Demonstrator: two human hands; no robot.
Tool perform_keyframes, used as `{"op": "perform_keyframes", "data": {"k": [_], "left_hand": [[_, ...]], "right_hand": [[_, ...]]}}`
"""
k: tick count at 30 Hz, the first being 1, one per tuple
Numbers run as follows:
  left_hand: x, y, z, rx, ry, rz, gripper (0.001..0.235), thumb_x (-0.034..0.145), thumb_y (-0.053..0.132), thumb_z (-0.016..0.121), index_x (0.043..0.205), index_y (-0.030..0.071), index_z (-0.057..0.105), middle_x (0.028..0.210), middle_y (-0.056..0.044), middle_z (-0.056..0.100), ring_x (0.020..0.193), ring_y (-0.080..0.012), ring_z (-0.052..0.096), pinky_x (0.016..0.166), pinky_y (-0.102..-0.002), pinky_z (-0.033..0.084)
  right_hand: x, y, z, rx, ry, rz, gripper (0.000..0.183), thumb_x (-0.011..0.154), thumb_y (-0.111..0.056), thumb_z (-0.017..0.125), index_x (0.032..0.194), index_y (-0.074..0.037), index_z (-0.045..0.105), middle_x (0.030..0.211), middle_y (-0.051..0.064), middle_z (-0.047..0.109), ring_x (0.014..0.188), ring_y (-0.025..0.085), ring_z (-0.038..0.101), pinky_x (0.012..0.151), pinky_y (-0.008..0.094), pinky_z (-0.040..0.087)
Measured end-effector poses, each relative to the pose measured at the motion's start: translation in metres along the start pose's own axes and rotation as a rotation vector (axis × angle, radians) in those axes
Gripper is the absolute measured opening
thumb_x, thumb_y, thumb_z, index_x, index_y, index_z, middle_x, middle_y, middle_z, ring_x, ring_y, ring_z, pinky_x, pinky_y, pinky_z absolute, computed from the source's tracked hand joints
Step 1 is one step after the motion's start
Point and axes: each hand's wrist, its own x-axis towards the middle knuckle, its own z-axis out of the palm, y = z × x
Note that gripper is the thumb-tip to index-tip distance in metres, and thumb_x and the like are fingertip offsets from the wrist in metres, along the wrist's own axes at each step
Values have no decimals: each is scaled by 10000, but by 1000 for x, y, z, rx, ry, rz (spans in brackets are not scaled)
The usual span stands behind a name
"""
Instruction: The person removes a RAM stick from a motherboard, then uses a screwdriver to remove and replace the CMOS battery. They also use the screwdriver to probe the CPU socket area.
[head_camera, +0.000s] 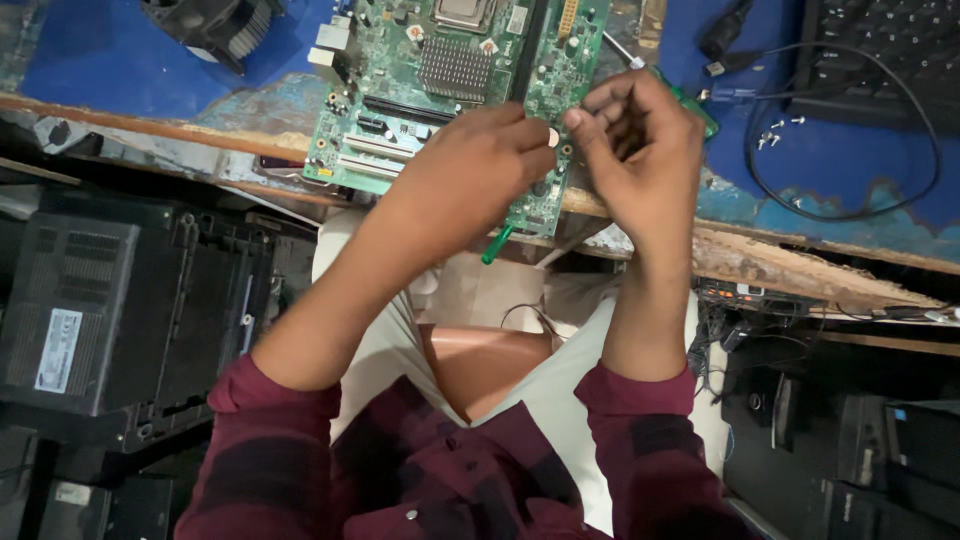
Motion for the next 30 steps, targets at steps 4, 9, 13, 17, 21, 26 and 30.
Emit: {"op": "perform_keyframes", "data": {"k": [4, 9, 13, 17, 21, 26, 30], "left_hand": [[-5, 12, 8, 83, 47, -37, 167, 861, 87, 651, 1010, 29, 600, 1044, -93, 595, 1025, -285, 615, 872, -407, 536], [-11, 16, 15, 62, 75, -98, 208, 843, 64, 629, 1041, 35, 571, 1063, -88, 579, 1058, -291, 602, 885, -399, 550], [-15, 15, 17, -45, 127, -131, 300, 823, 18, 634, 1118, 29, 579, 1115, -102, 592, 1088, -322, 590, 915, -421, 537], [-20, 6, 15, -227, 154, -175, 371, 833, -47, 642, 1193, 36, 613, 1144, -114, 607, 1098, -338, 586, 920, -436, 522], [-19, 3, 17, -278, 149, -189, 314, 871, -48, 661, 1175, 30, 640, 1105, -118, 618, 1068, -343, 579, 902, -447, 512], [-16, 4, 16, -296, 174, -208, 296, 856, -58, 662, 1138, 33, 657, 1076, -120, 627, 1044, -346, 583, 877, -448, 507], [-14, 5, 16, -281, 176, -213, 286, 857, -62, 662, 1127, 31, 661, 1064, -121, 623, 1030, -346, 579, 870, -448, 506]], "right_hand": [[0, 1, 0, 19, 3, 0, 173, 1018, -41, 811, 1030, -11, 641, 840, -59, 617, 700, -15, 488, 603, 172, 363], [0, 0, 1, -23, 8, 5, 175, 1016, -43, 818, 1033, -9, 647, 843, -56, 610, 702, -12, 490, 606, 174, 369], [1, -1, 0, -19, -1, 0, 169, 1012, -44, 818, 1045, -10, 656, 849, -55, 616, 704, -10, 495, 612, 176, 375], [0, 0, 0, -11, -4, 14, 166, 1006, -41, 817, 1042, -12, 657, 836, -56, 622, 699, -11, 511, 605, 172, 378], [-1, 0, 0, -8, 3, 15, 167, 1011, -36, 821, 1039, -9, 658, 834, -49, 611, 703, -9, 491, 604, 173, 361], [-1, -1, 0, 10, -7, 6, 177, 1016, -36, 823, 1058, -7, 653, 852, -45, 608, 725, -12, 518, 619, 169, 378], [0, -1, 0, 0, -8, 2, 175, 1017, -34, 823, 1048, -10, 653, 845, -45, 619, 711, -11, 521, 611, 168, 384]]}}
